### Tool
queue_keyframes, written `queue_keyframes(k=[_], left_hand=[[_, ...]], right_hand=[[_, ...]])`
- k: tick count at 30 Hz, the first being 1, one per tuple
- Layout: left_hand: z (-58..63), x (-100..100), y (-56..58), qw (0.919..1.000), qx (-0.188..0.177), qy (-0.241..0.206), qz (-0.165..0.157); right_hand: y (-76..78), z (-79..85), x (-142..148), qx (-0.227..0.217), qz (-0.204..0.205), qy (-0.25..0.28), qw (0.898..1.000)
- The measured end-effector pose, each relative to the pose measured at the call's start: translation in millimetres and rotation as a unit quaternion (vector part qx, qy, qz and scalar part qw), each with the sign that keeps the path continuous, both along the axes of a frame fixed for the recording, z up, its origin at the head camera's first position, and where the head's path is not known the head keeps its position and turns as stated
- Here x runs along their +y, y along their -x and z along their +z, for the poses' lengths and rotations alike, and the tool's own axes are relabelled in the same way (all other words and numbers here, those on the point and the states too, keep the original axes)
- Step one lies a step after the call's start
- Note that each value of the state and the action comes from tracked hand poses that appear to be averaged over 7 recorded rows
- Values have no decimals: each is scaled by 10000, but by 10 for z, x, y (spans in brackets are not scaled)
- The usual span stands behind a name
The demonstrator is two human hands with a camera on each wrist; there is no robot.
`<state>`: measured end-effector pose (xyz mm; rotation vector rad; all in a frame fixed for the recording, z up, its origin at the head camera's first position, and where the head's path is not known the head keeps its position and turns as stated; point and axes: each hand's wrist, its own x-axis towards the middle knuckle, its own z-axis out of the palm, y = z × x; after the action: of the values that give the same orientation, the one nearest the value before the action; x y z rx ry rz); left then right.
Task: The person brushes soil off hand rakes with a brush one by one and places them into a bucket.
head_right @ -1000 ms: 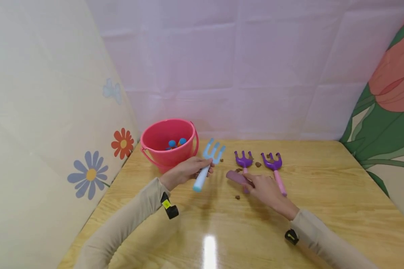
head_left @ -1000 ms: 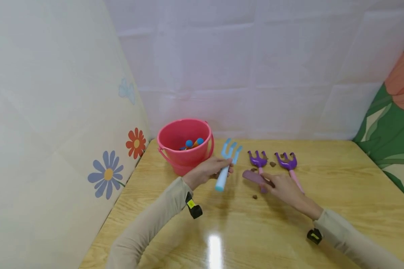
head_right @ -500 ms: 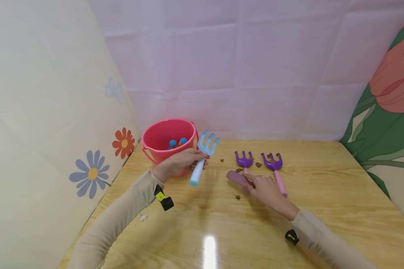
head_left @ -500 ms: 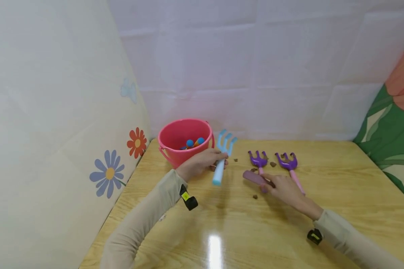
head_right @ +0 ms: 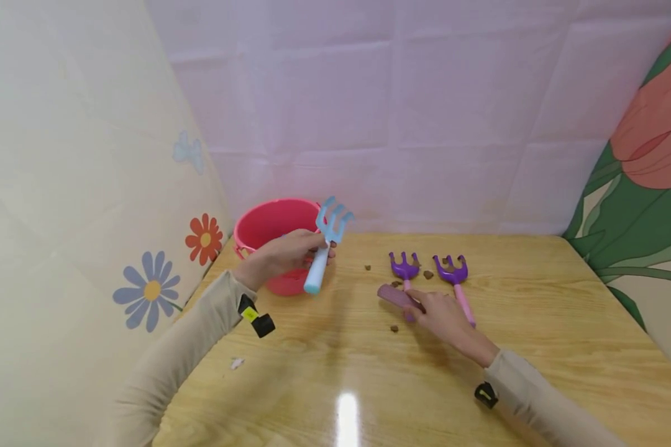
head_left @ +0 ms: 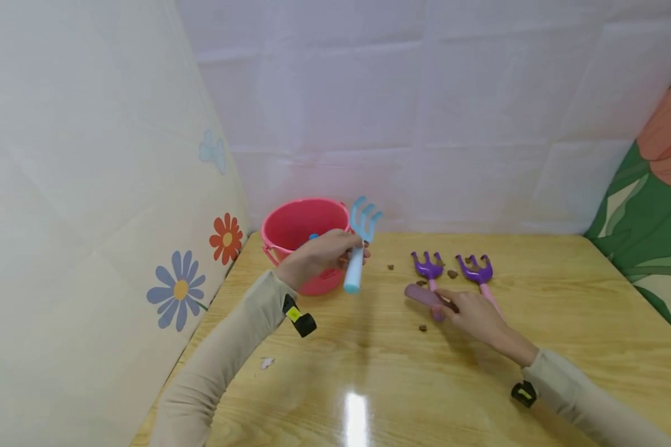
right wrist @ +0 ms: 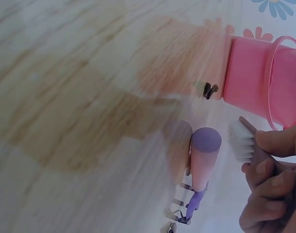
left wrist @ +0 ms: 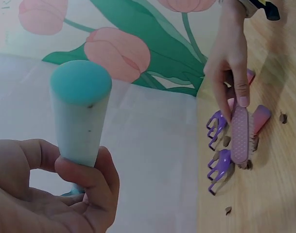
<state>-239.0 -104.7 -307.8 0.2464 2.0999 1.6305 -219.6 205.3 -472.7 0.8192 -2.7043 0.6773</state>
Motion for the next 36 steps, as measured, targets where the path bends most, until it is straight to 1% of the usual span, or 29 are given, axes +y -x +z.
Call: queue_keyframes(k=[5,10,15,21,24,28,36], left_hand=[[118,-132,-29,9998,169,-56,50],[134,-269,-3,9996,234,-63,116],[145,-366,14,9991,264,14,338],[213,-485,43,9978,398,100,520],[243,-540,60,9963,439,146,730],[250,-612,85,9934,370,124,1082],[186,-733,169,9838,128,-118,1785]], right_hand=[[-2,13,-14,23,47,32,10000],[-1,5,-12,158,50,29,9999],[6,-31,-6,190,25,-43,9998],[21,-30,-16,140,-51,-78,9999],[29,-25,-20,90,-115,-36,9999],[31,-25,-25,66,-117,-4,9999],[30,-44,-31,284,4,-35,9996]])
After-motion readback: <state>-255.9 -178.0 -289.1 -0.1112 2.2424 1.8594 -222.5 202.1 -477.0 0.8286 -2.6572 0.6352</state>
